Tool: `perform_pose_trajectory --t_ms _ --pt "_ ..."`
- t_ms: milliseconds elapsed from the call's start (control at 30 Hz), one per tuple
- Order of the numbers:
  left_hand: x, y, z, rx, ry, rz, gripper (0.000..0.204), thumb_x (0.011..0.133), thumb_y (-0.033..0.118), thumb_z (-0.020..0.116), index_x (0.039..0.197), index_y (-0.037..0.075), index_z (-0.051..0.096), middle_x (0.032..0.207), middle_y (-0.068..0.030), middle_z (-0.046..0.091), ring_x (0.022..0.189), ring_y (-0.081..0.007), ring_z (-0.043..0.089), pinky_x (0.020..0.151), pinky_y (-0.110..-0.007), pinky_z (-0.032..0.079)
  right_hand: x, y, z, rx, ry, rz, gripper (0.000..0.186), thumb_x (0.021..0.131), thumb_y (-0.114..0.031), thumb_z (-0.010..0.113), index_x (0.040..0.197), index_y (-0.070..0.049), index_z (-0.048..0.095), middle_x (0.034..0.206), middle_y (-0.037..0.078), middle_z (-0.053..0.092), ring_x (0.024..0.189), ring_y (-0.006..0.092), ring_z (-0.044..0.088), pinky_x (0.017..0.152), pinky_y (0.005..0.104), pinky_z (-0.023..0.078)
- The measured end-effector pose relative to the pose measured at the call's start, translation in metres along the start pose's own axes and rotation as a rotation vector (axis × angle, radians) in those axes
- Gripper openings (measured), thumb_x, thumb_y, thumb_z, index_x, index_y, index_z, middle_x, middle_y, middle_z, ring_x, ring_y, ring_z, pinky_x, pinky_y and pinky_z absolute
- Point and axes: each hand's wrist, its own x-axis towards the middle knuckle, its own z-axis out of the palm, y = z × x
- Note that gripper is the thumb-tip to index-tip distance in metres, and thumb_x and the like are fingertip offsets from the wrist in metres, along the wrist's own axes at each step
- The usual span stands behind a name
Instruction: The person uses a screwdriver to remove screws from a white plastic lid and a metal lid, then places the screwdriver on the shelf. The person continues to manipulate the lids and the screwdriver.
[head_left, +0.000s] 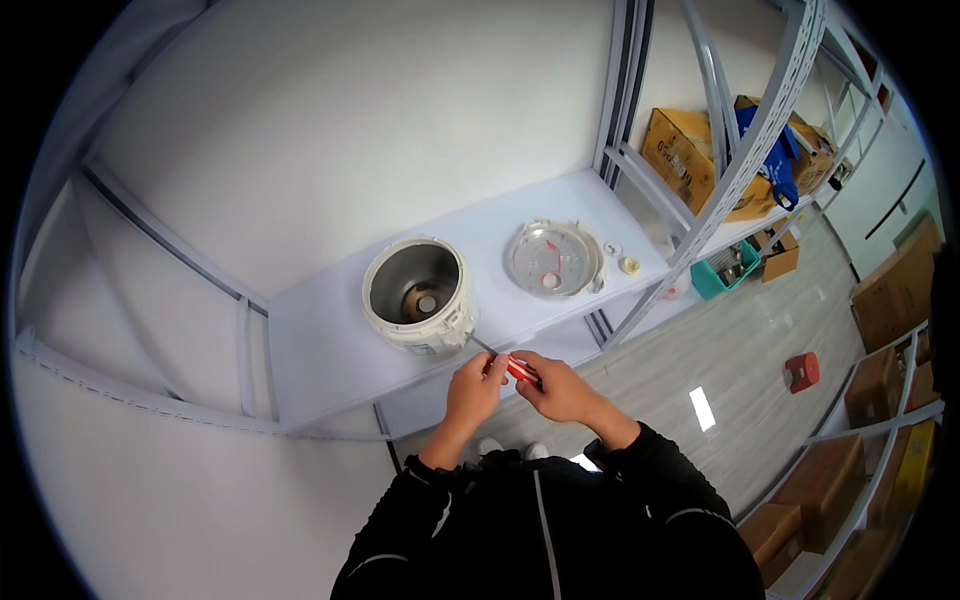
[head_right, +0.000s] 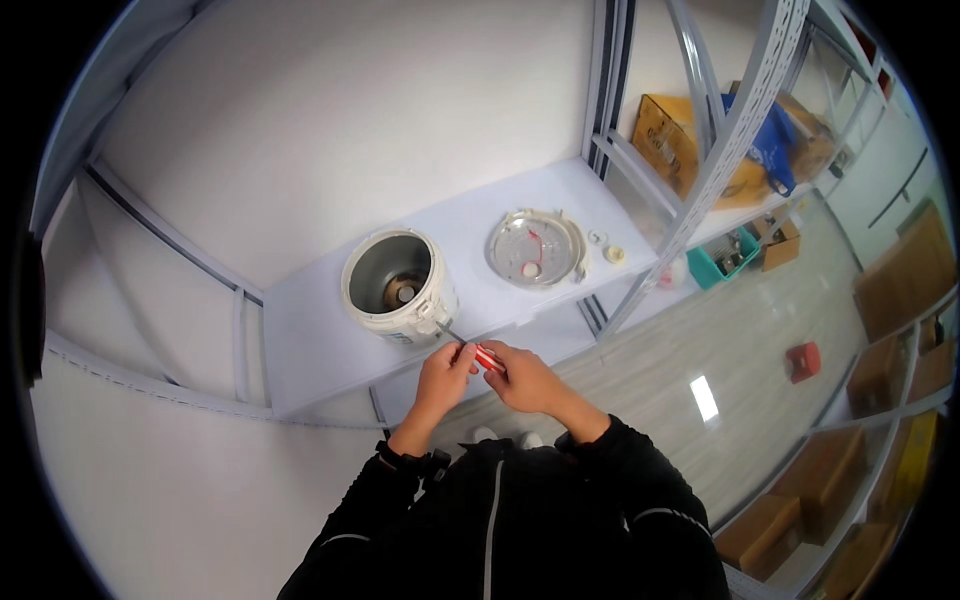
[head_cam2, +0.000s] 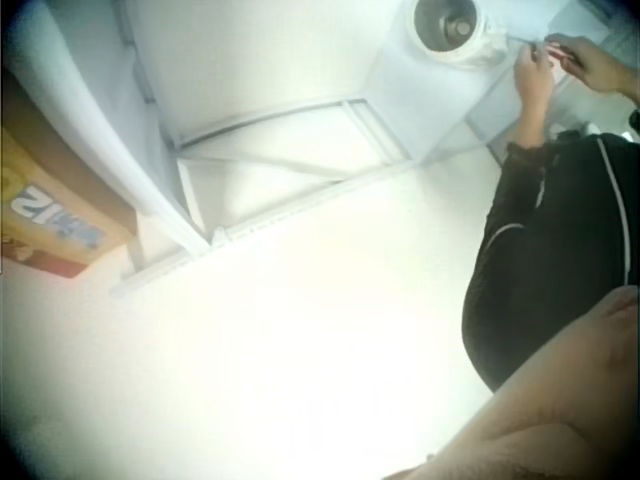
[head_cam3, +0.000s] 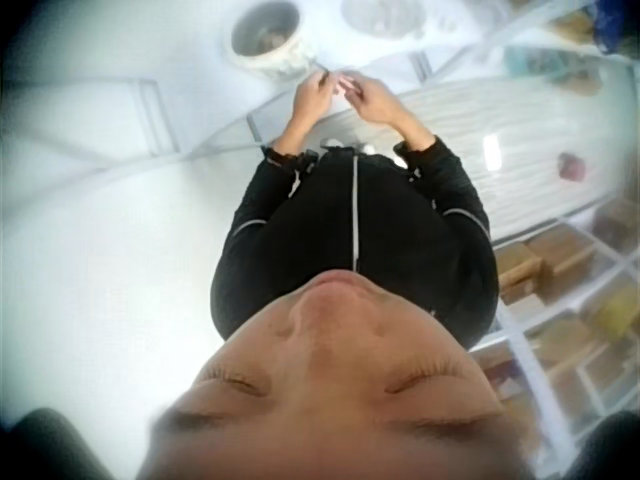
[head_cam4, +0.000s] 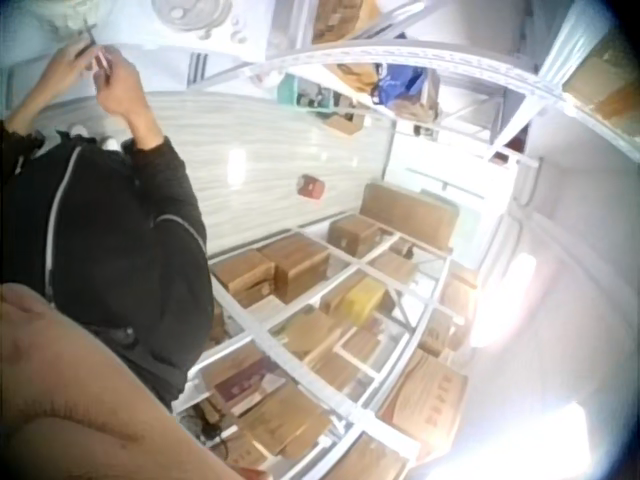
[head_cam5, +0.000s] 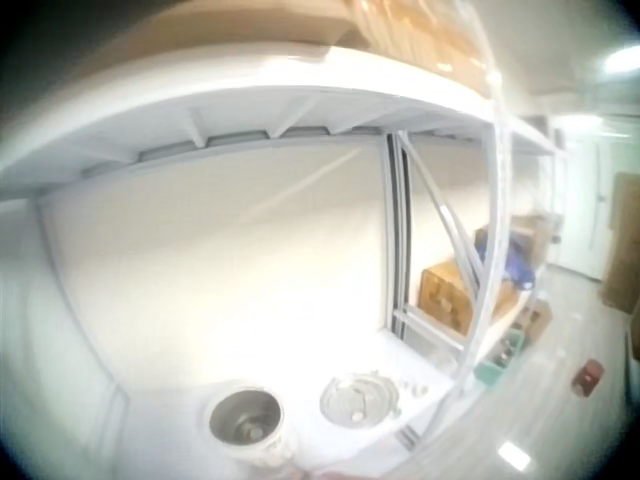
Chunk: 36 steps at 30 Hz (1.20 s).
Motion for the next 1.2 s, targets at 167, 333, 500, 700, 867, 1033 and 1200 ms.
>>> perform_pose_trajectory --t_ms 167,333,500,700,867,1033,1200 --pt "-0.002 -0.008 0.006 -0.219 0.002 -0.018 0.033 0.108 0.029 0.064 0.11 -0.004 0.07 0.088 -0.0065 0.073 0.074 -0.0102 0.065 0.062 -0.025 0.052 0.002 0.016 0.013 0.143 0.011 0.018 0.05 0.097 -0.013 0.068 0.144 -0.003 0.056 0.102 0.022 0.075 0.089 0.037 0.074 0.08 0.0435 0.057" --pt "-0.003 -0.011 0.006 -0.219 0.055 0.032 0.033 0.107 0.027 0.067 0.114 -0.005 0.07 0.093 -0.0076 0.073 0.08 -0.0107 0.067 0.065 -0.027 0.055 0.009 0.027 0.02 0.227 -0.018 0.074 0.052 0.099 -0.013 0.068 0.147 -0.002 0.054 0.101 0.02 0.076 0.086 0.031 0.074 0.08 0.0415 0.057" --pt "-0.001 -0.019 0.006 -0.177 0.105 0.075 0.038 0.103 0.032 0.072 0.113 -0.005 0.071 0.085 -0.0086 0.075 0.072 -0.0136 0.069 0.065 -0.03 0.055 0.011 0.02 0.019 0.346 -0.081 0.167 0.051 0.1 -0.014 0.067 0.148 -0.002 0.054 0.098 0.012 0.074 0.076 0.0176 0.07 0.067 0.0335 0.057" --pt "-0.001 -0.018 0.005 -0.17 0.088 0.059 0.037 0.102 0.031 0.072 0.111 -0.005 0.072 0.087 -0.0111 0.077 0.074 -0.0152 0.071 0.068 -0.031 0.056 0.017 0.029 0.018 0.654 -0.179 0.273 0.049 0.105 -0.014 0.063 0.151 -0.005 0.052 0.104 0.007 0.071 0.071 0.0119 0.065 0.058 0.0279 0.054" --pt "-0.002 -0.016 0.004 -0.168 0.097 0.068 0.036 0.102 0.031 0.073 0.109 -0.004 0.072 0.087 -0.012 0.078 0.074 -0.0157 0.071 0.069 -0.032 0.056 0.019 0.033 0.018 0.762 -0.208 0.325 0.045 0.107 -0.015 0.06 0.151 -0.006 0.053 0.104 0.007 0.071 0.07 0.0125 0.065 0.057 0.0276 0.054" --pt "-0.001 -0.013 0.003 -0.181 0.112 0.096 0.038 0.102 0.034 0.073 0.108 -0.004 0.073 0.086 -0.0116 0.077 0.075 -0.0163 0.071 0.07 -0.032 0.056 0.022 0.022 0.009 1.018 -0.238 0.468 0.042 0.107 -0.021 0.062 0.146 -0.008 0.056 0.101 0.008 0.071 0.071 0.0145 0.067 0.054 0.0273 0.051" --pt "0.0 -0.015 0.004 -0.188 0.129 0.102 0.04 0.102 0.036 0.073 0.106 -0.004 0.073 0.086 -0.011 0.078 0.076 -0.0167 0.072 0.071 -0.032 0.055 0.023 0.021 0.011 0.944 -0.216 0.452 0.038 0.108 -0.021 0.059 0.143 -0.006 0.058 0.1 0.009 0.072 0.07 0.0146 0.067 0.052 0.0265 0.05"
